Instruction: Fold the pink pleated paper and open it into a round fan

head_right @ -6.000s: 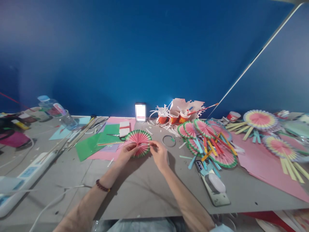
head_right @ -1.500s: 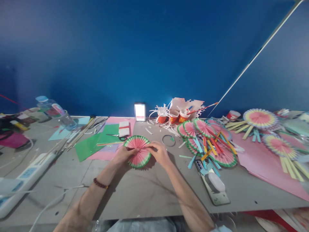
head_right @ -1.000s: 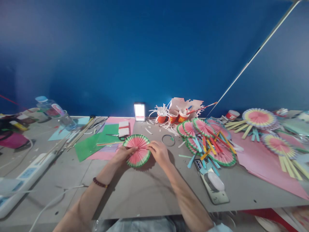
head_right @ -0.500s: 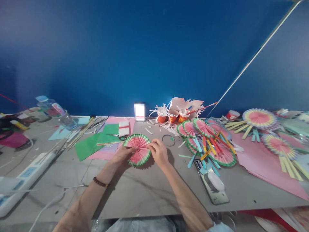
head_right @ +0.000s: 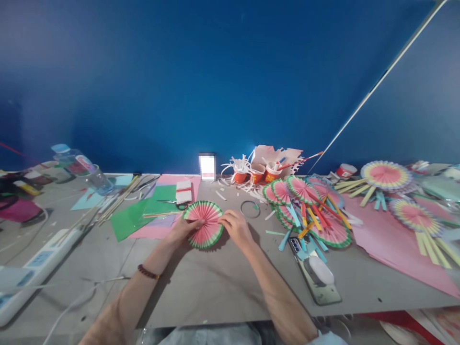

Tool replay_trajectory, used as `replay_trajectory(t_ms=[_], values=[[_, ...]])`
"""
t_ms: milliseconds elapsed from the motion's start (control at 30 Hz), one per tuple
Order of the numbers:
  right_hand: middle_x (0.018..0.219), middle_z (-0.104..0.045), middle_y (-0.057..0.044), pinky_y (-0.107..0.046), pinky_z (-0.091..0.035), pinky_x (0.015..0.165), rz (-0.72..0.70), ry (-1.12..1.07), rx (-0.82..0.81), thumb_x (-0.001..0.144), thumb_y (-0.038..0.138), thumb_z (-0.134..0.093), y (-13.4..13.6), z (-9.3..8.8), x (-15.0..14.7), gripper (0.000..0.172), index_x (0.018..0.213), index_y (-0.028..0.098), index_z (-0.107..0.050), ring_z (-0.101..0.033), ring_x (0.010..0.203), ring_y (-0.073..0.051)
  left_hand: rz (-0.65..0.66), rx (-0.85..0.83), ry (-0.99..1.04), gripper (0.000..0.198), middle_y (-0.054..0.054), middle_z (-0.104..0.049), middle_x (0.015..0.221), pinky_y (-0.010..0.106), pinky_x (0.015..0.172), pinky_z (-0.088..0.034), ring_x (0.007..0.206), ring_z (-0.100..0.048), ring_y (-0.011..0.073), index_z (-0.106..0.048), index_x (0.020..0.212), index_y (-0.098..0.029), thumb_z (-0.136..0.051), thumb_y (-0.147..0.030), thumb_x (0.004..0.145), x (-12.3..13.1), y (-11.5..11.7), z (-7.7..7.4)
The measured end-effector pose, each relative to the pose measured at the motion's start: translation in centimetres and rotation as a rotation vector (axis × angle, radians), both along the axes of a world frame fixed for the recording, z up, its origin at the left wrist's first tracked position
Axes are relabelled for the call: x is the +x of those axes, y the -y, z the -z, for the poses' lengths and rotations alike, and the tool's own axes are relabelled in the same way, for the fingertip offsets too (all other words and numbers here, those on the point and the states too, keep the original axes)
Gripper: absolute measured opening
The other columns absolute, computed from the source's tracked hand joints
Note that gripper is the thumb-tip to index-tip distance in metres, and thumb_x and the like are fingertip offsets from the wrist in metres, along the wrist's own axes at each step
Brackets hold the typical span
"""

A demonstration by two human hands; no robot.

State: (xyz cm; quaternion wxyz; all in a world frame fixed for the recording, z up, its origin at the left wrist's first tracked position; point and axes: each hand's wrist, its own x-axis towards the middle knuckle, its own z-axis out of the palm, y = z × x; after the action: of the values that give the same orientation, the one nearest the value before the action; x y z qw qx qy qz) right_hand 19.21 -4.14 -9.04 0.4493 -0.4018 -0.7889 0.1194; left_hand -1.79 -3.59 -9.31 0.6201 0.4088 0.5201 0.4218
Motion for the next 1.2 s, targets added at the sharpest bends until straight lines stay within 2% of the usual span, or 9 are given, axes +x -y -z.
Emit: replay_trajectory(t_ms=[200,467,667,733,800,867,933,1100,1200], values=[[0.077,-0.064,-0.004,-0.027,-0.049,0.071,0.019,-0.035,-0.016,0.091,0.026,-0.056,-0.3,0.4,0.1,0.021,0.076,0.02,-0.069,-0.062,0.075,-0.016,0.022,0.044,-0.145,0.039,0.011,-0.075,0.084,0.031,0.072,-0.052,0.076,-0.068,0.0236,-0.075,0.078,-0.013,-0.084,-0.044,0.055,0.0,0.1,0.1],[0.076,-0.064,-0.004,-0.026,-0.048,0.07,0.019,-0.074,-0.054,0.09,0.024,-0.056,-0.4,0.9,0.0,0.021,0.076,0.02,-0.07,-0.061,0.074,-0.016,0.004,0.04,-0.066,0.046,0.011,-0.075,0.09,0.035,0.078,-0.054,0.081,-0.069,0.0251,-0.074,0.086,-0.012,-0.083,-0.044,0.055,0.1,-0.1,1.1],[0.076,-0.063,-0.004,-0.026,-0.048,0.072,0.084,-0.102,-0.076,0.09,0.025,-0.055,-0.8,1.4,0.4,0.021,0.076,0.021,-0.069,-0.061,0.076,-0.017,-0.027,0.051,0.06,0.041,0.008,-0.072,0.072,0.026,0.063,-0.052,0.064,-0.066,0.0163,-0.069,0.074,-0.011,-0.08,-0.047,0.059,0.2,-0.7,1.9],[0.077,-0.063,-0.004,-0.027,-0.047,0.073,0.121,-0.101,-0.083,0.09,0.024,-0.055,-1.0,1.6,0.7,0.021,0.076,0.02,-0.069,-0.061,0.076,-0.017,-0.087,0.094,0.092,0.044,0.007,-0.07,0.072,0.025,0.058,-0.05,0.059,-0.063,0.014,-0.067,0.082,-0.011,-0.077,-0.05,0.062,0.2,-0.9,1.9],[0.077,-0.062,-0.004,-0.027,-0.047,0.072,0.135,-0.088,-0.096,0.09,0.023,-0.054,-1.3,1.8,1.0,0.021,0.076,0.019,-0.069,-0.06,0.076,-0.018,-0.213,0.229,0.004,0.044,0.002,-0.064,0.069,0.023,0.054,-0.049,0.054,-0.058,0.011,-0.064,0.094,-0.014,-0.072,-0.048,0.068,0.3,-0.8,1.9],[0.077,-0.062,-0.004,-0.027,-0.047,0.071,0.132,-0.072,-0.114,0.09,0.022,-0.053,-1.5,2.1,1.0,0.021,0.076,0.019,-0.069,-0.06,0.075,-0.018,-0.365,0.417,-0.228,0.037,-0.004,-0.055,0.064,0.022,0.053,-0.047,0.053,-0.053,0.0095,-0.06,0.1,-0.017,-0.067,-0.043,0.074,0.3,-0.6,1.8],[0.076,-0.062,-0.004,-0.027,-0.047,0.07,0.134,-0.058,-0.138,0.09,0.021,-0.053,-1.6,2.5,0.9,0.022,0.075,0.02,-0.07,-0.06,0.074,-0.018,-0.409,0.597,-0.493,0.027,-0.004,-0.052,0.066,0.024,0.058,-0.049,0.058,-0.054,0.0111,-0.059,0.098,-0.018,-0.064,-0.036,0.079,0.3,-0.3,1.8],[0.077,-0.064,-0.005,-0.029,-0.048,0.07,0.159,0.016,-0.191,0.089,0.02,-0.053,-1.9,3.6,0.7,0.023,0.075,0.02,-0.07,-0.061,0.074,-0.019,0.022,1.032,-0.853,0.016,0.008,-0.064,0.101,0.037,0.085,-0.052,0.095,-0.061,0.0198,-0.065,0.1,-0.022,-0.056,-0.025,0.087,0.9,0.2,2.7],[0.078,-0.066,-0.006,-0.031,-0.048,0.073,0.179,0.097,-0.197,0.086,0.02,-0.059,-2.1,3.8,0.8,0.016,0.075,0.02,-0.071,-0.06,0.078,-0.021,0.147,1.115,-0.94,0.02,0.009,-0.064,0.11,0.041,0.09,-0.051,0.105,-0.06,0.0226,-0.066,0.105,-0.022,-0.053,-0.023,0.089,1.2,0.1,3.5]])
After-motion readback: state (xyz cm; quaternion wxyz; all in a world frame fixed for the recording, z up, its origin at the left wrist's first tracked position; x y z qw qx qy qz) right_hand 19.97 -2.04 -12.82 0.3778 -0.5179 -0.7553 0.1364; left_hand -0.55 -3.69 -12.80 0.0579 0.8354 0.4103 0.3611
